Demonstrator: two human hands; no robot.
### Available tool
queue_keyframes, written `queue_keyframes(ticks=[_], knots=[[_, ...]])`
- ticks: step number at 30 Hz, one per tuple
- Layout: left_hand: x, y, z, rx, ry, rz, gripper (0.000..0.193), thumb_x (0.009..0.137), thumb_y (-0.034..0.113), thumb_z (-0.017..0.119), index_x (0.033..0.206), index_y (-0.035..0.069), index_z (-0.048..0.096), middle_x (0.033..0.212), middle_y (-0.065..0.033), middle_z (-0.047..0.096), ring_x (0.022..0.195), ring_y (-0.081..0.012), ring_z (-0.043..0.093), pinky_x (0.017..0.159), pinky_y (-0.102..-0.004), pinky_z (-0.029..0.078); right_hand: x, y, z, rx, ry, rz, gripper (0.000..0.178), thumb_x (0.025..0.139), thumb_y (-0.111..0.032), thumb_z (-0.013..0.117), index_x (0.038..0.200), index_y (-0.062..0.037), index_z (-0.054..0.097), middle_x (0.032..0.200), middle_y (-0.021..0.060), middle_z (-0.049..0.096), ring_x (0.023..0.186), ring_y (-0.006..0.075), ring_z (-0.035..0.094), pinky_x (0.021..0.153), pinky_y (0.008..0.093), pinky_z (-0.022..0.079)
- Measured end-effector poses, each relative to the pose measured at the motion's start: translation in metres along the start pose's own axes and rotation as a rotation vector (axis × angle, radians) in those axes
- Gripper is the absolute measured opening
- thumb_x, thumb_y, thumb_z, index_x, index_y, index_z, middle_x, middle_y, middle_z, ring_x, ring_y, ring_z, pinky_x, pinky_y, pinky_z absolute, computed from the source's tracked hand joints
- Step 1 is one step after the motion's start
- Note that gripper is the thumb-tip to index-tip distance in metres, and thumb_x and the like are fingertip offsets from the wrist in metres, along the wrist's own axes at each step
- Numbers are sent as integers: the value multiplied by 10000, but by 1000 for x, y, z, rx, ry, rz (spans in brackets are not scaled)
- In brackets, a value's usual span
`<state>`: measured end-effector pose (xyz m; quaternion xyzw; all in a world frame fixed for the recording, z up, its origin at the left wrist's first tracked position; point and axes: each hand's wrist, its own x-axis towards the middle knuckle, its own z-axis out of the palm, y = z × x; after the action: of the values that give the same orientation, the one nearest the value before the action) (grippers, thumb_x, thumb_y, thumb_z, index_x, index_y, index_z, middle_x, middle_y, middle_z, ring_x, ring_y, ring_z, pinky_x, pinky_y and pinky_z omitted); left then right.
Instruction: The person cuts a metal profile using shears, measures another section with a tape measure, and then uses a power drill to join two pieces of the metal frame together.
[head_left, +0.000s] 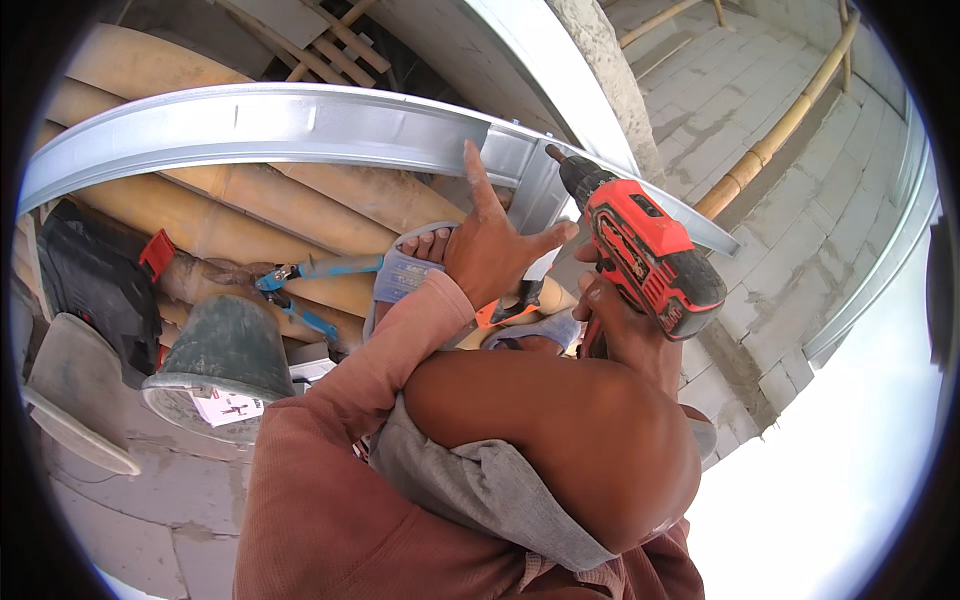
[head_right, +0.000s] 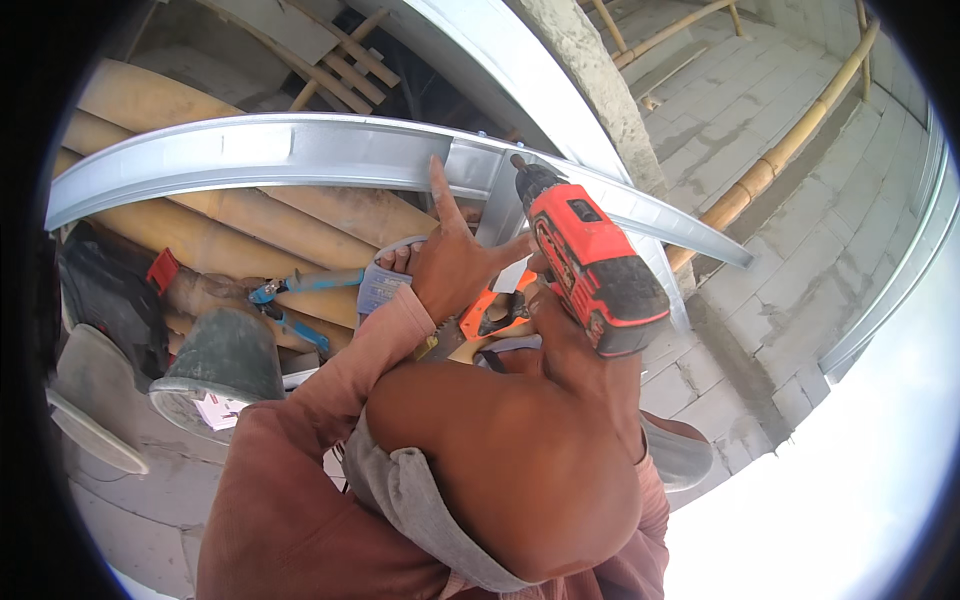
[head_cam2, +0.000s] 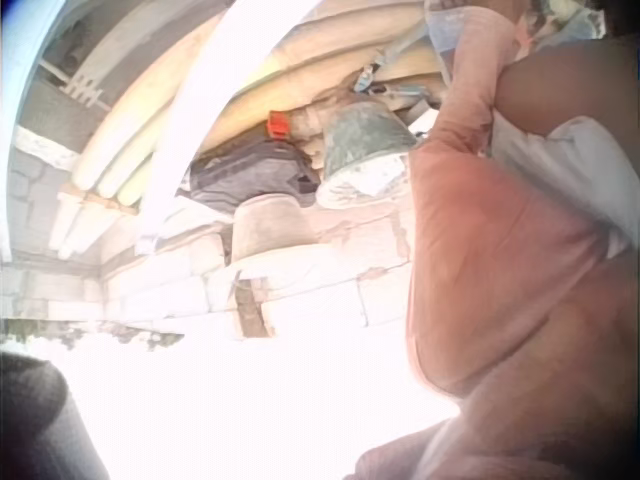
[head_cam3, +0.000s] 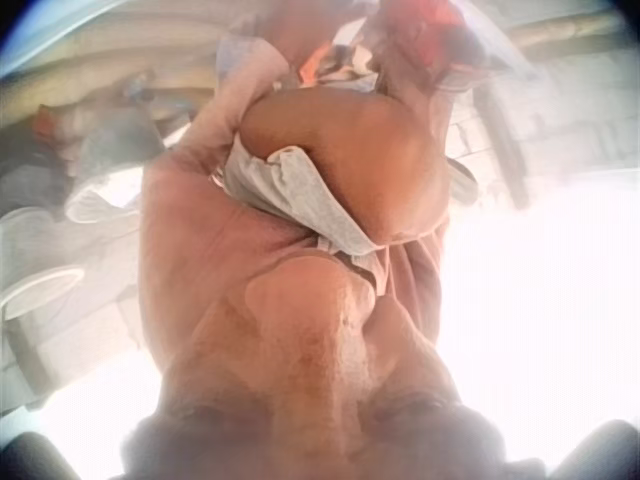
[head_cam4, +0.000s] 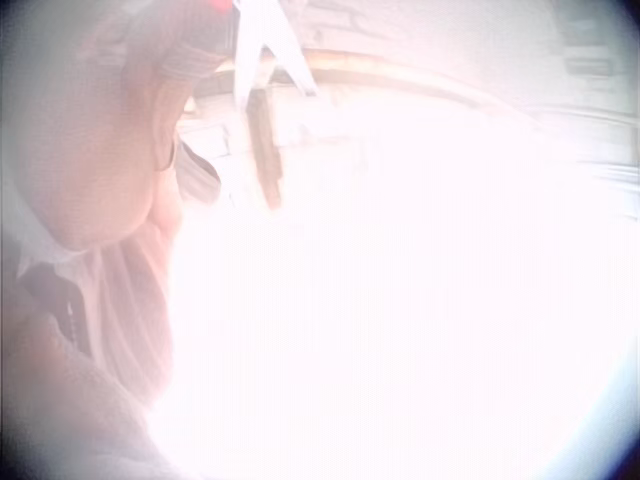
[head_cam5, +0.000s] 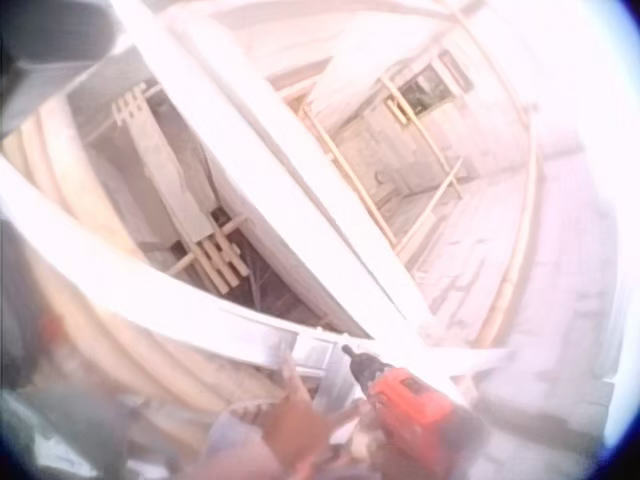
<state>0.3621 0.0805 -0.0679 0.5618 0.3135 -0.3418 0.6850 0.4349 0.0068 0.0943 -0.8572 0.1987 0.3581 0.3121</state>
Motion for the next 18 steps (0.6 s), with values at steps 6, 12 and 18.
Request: queue_keyframes(ticks=[6, 12, 18], knots=[[0, 1, -6, 7, -64, -37, 1411, 834, 561, 797, 1563, 17, -281, 1376, -437, 523, 1196, -556, 608, 1057, -496, 491, 3, -10, 8, 30, 37, 51, 460, 845, -17, 667, 1300, 21, 610, 1088, 125, 695, 704, 163, 645, 615, 318, 539], [1, -2, -3, 16, -30, 3, 1385, 835, 554, 796, 1573, 20, -248, 1402, -435, 502, 1230, -554, 589, 1078, -501, 473, 5, -9, 10, -22, 32, 77, 484, 851, 6, 651, 1332, 17, 595, 1102, 131, 690, 691, 165, 647, 611, 320, 543], [0, -2, 0, -7, -7, 11, 1365, 839, 549, 796, 1577, 26, -225, 1367, -428, 533, 1218, -547, 599, 1077, -499, 473, 6, -10, 8, -32, 2, 96, 467, 867, 21, 643, 1332, 10, 597, 1110, 125, 693, 690, 159, 645, 607, 312, 539]])
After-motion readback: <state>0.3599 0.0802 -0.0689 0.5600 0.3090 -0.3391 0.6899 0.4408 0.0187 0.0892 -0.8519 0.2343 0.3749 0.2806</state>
